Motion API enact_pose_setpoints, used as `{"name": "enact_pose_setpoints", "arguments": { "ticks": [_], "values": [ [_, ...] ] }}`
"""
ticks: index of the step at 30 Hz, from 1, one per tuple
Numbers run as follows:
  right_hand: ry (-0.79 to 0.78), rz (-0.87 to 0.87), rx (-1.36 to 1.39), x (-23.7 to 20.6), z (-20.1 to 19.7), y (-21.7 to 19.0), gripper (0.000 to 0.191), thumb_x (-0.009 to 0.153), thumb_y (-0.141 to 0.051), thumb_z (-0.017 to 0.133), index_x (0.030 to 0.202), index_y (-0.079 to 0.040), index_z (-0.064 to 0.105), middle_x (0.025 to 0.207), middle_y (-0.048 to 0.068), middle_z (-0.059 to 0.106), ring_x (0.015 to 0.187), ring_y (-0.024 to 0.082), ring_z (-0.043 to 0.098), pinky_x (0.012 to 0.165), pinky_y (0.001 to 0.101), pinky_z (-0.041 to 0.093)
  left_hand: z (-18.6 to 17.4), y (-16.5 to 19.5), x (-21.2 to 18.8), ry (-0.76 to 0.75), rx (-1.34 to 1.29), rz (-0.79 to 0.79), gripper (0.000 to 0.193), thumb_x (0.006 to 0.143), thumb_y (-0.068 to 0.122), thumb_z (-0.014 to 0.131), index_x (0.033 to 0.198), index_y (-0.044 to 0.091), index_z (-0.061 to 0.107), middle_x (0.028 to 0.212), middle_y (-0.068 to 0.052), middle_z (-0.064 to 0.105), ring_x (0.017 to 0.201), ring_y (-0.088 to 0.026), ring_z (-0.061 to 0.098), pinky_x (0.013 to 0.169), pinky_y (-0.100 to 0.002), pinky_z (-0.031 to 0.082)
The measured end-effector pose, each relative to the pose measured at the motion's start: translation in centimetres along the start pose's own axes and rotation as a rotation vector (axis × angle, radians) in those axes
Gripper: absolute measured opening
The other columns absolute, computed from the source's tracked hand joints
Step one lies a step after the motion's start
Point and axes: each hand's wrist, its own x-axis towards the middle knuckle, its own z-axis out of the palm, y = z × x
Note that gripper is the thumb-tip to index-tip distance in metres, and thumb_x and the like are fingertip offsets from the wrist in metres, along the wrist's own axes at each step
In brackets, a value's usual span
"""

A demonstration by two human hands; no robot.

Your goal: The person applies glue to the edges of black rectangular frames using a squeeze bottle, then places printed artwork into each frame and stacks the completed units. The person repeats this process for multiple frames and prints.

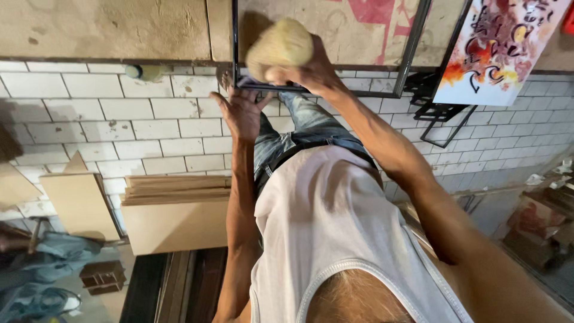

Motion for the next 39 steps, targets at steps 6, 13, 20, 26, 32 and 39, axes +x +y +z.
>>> {"name": "enact_pose_setpoints", "arguments": {
  "ticks": [6,13,20,26,32,39],
  "values": [
    [0.174,0.131,0.114,-8.1,-8.5,0.4,0.051,0.078,-0.012,0.089,0.12,0.005,0.065,0.096,0.01,0.075,0.077,0.017,0.073,0.067,0.03,0.063,0.3,-0.1,0.2,0.165,0.019,0.008,0.095,0.086,0.084,0.038,0.14,0.008,0.058,0.136,-0.01,0.066,0.126,-0.03,0.061,0.109,-0.07,0.043],
    [0.349,0.18,-0.036,-17.2,-20.9,0.4,0.048,0.075,-0.007,0.087,0.118,0.005,0.068,0.102,0.014,0.075,0.081,0.018,0.073,0.066,0.0299,0.062,1.3,0.4,-0.2,0.043,0.065,0.073,0.092,0.09,0.086,0.042,0.129,0.005,0.062,0.128,-0.014,0.068,0.13,-0.036,0.06,0.117,-0.074,0.04],
    [0.479,0.288,-0.101,-17.4,-29.0,2.7,0.034,0.076,-0.019,0.084,0.102,-0.001,0.072,0.088,0.01,0.075,0.072,0.019,0.072,0.06,0.0318,0.06,2.9,0.7,0.0,0.283,0.296,0.113,0.088,0.089,0.079,0.044,0.126,0.001,0.059,0.122,-0.02,0.067,0.126,-0.039,0.06,0.11,-0.069,0.047],
    [0.692,0.097,1.026,-8.1,-35.2,6.1,0.024,0.078,-0.024,0.08,0.093,-0.007,0.073,0.085,0.004,0.074,0.072,0.021,0.07,0.056,0.0299,0.059,3.2,1.2,-1.4,0.439,0.446,0.299,0.046,0.104,0.045,0.049,0.118,0.003,0.06,0.115,-0.018,0.069,0.114,-0.034,0.066,0.104,-0.056,0.056],
    [0.277,0.096,1.995,4.0,-37.3,4.3,0.055,0.079,-0.037,0.072,0.113,0.006,0.064,0.117,0.027,0.066,0.073,0.024,0.065,0.06,0.0278,0.06,5.5,3.1,-2.8,0.592,0.582,0.594,0.013,0.105,0.017,0.059,0.107,0.005,0.063,0.097,-0.012,0.071,0.09,-0.021,0.07,0.084,-0.042,0.061],
    [0.145,-0.047,2.182,7.6,-35.1,1.8,0.052,0.085,-0.034,0.07,0.123,0.001,0.065,0.118,0.02,0.067,0.081,0.022,0.069,0.072,0.03,0.063,9.6,6.9,-0.5,0.398,0.766,0.727,0.015,0.107,0.018,0.065,0.101,0.004,0.063,0.095,-0.006,0.067,0.091,-0.017,0.069,0.087,-0.038,0.066]
  ]
}}
